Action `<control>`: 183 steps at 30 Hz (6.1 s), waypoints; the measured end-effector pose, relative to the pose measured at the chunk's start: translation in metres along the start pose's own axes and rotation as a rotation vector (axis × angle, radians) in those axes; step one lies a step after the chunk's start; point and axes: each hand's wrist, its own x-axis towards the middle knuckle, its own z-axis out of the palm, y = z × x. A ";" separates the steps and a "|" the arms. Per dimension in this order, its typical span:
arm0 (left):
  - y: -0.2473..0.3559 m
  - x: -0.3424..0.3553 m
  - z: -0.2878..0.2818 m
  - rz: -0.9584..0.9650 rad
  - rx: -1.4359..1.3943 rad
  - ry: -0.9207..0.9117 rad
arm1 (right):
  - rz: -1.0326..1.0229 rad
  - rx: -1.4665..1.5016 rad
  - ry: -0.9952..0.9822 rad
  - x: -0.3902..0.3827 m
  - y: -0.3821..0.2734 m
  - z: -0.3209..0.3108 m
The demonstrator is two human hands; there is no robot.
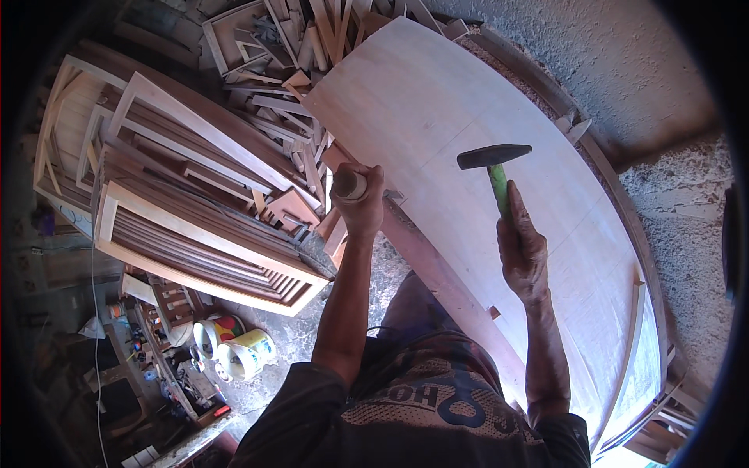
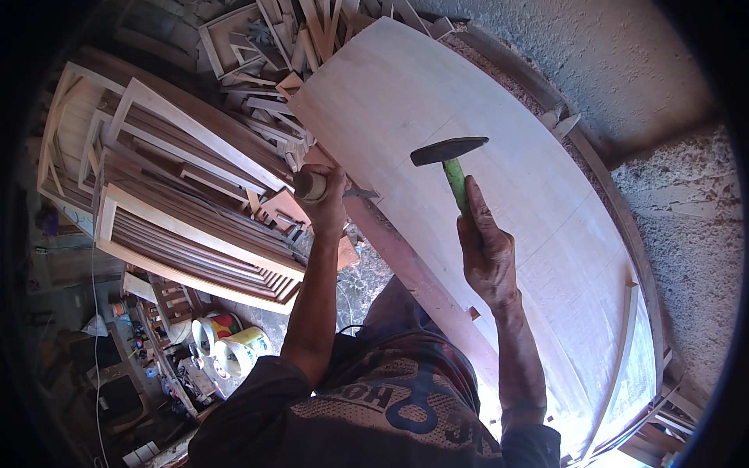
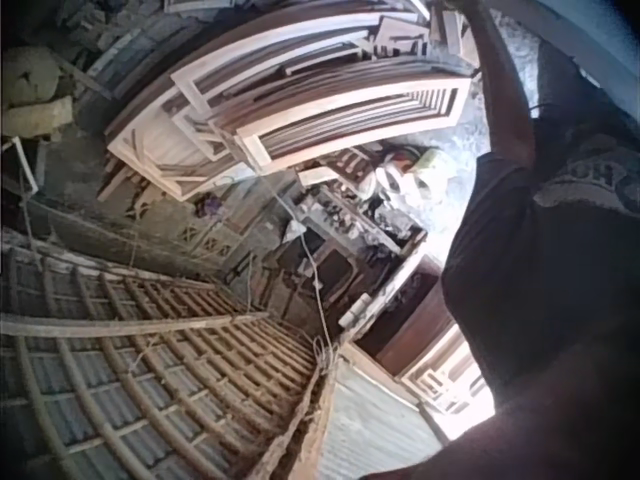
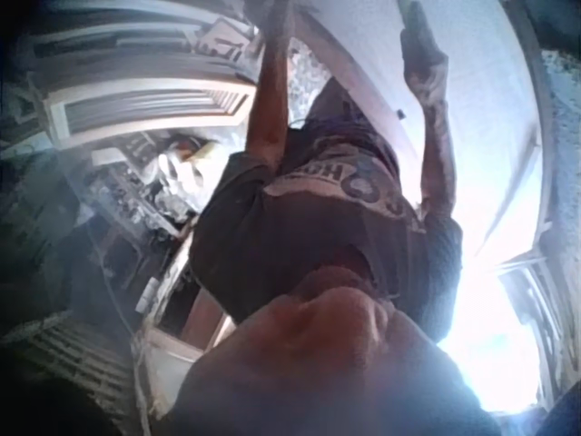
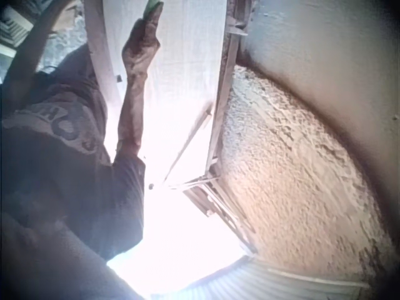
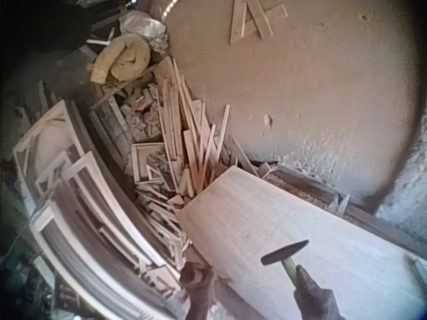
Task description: The person marks a large wooden panel with a pencil and straightedge, then uses a circular saw to cut along the marked line. After cutting, the person uses a hammer and a small wooden block to tap along the panel edge, likely to adjust or flatten the cut edge.
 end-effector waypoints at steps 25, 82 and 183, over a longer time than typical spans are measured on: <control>0.003 0.002 -0.003 -0.017 -0.059 0.005 | -0.002 -0.045 0.001 -0.004 0.014 0.000; 0.029 0.021 -0.042 0.064 0.231 0.133 | -0.400 -0.385 -0.063 0.041 -0.067 -0.022; 0.169 -0.735 0.263 1.197 0.168 -2.066 | 1.151 1.171 2.475 -0.830 0.111 0.234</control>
